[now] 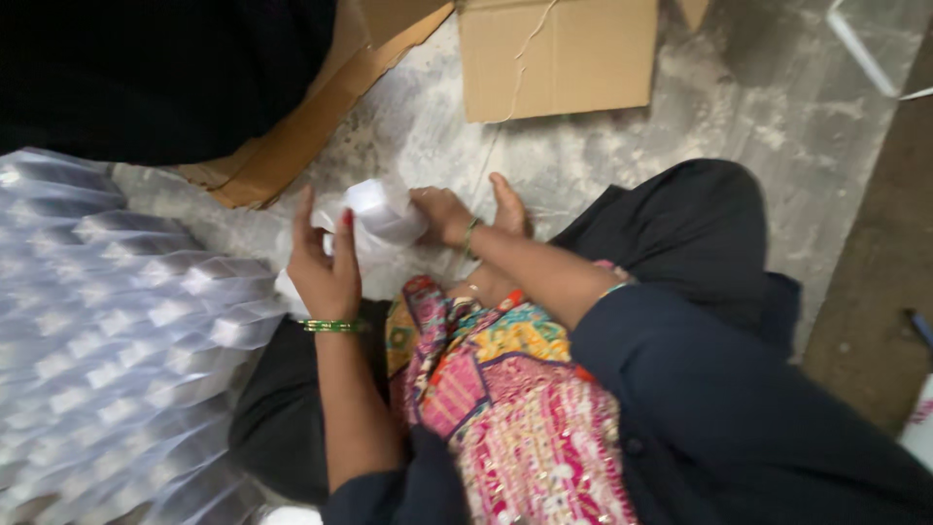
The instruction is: The person sits on the floor and packs white plastic boxes into clear plastic bags, one at a time, then places the bagged boxes into a cardboard box. They gather boxes from a pile beside them and seal each bag by hand.
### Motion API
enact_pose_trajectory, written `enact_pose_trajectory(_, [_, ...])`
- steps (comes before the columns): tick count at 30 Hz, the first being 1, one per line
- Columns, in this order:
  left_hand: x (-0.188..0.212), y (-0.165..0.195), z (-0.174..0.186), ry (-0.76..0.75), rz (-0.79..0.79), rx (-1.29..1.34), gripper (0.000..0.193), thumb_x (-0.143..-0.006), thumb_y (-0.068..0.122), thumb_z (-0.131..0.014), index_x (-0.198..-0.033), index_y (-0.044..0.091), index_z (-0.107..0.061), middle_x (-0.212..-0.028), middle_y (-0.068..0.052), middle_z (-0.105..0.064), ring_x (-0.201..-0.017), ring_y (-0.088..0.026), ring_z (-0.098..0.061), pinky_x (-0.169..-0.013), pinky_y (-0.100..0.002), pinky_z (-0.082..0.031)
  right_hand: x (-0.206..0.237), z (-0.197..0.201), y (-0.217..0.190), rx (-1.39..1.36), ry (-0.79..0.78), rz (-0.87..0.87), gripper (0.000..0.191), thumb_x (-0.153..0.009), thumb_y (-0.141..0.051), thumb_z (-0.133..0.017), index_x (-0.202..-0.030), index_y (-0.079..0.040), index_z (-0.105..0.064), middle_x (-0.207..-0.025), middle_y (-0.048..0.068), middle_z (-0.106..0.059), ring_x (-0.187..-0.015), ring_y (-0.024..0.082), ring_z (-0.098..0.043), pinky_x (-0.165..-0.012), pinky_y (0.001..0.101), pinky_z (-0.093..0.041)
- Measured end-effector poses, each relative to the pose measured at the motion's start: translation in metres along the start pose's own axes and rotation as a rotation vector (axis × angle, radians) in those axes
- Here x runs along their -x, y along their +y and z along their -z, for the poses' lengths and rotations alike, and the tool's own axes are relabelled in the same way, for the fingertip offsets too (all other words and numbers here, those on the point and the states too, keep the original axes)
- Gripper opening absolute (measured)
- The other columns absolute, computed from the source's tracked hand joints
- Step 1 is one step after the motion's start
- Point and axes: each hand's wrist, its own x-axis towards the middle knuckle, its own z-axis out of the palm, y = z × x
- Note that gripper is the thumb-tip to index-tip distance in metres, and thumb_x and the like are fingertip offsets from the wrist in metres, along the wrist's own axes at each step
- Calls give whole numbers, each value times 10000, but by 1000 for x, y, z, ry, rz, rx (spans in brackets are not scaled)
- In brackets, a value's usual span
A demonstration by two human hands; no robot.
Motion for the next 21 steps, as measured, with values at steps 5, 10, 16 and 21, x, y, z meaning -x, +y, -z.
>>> enact_pose_trajectory(5, [18, 16, -23, -131, -345, -3, 596, -1009, 117, -721, -1546, 65, -468, -1259, -165, -703, -1067, -107, -654, -835, -263, -543, 10, -2, -5, 49, 174, 71, 777, -554, -286, -915, -1218, -78, -568, -1153, 158, -636, -1141, 383, -611, -976, 468, -480])
enact_pose_trajectory(10, [18, 3, -28, -229, -202, 157, 558, -1007, 127, -716, -1529, 101, -522, -1140, -100, -746, -828, -60, -591, -738, -251, -526, 25, 8, -9, -269, 140, -113, 874, -620, -312, -827, -1397, -74, -504, -1340, 152, -612, -1278, 327, -598, -1062, 384, -496])
enact_pose_trajectory(16, [25, -20, -49, -102, -144, -70, 586, -964, 246, -750, -1492, 133, -523, -735, -94, -594, -631, -171, -524, -598, -327, -486, 16, 51, 11, -35, 352, -191, 1015, -711, -398, -894, -1481, 31, -390, -1490, 267, -459, -1397, 395, -443, -1147, 425, -374])
enact_pose_trajectory(21, [26, -49, -79, -233, -96, -288, 665, -922, 406, -735, -1480, 152, -478, -784, -147, -680, -656, -328, -666, -611, -431, -524, -31, 150, 46, -123, 485, -490, 915, -682, -390, -876, -1441, -38, -504, -1382, 157, -649, -1289, 303, -636, -1103, 374, -497])
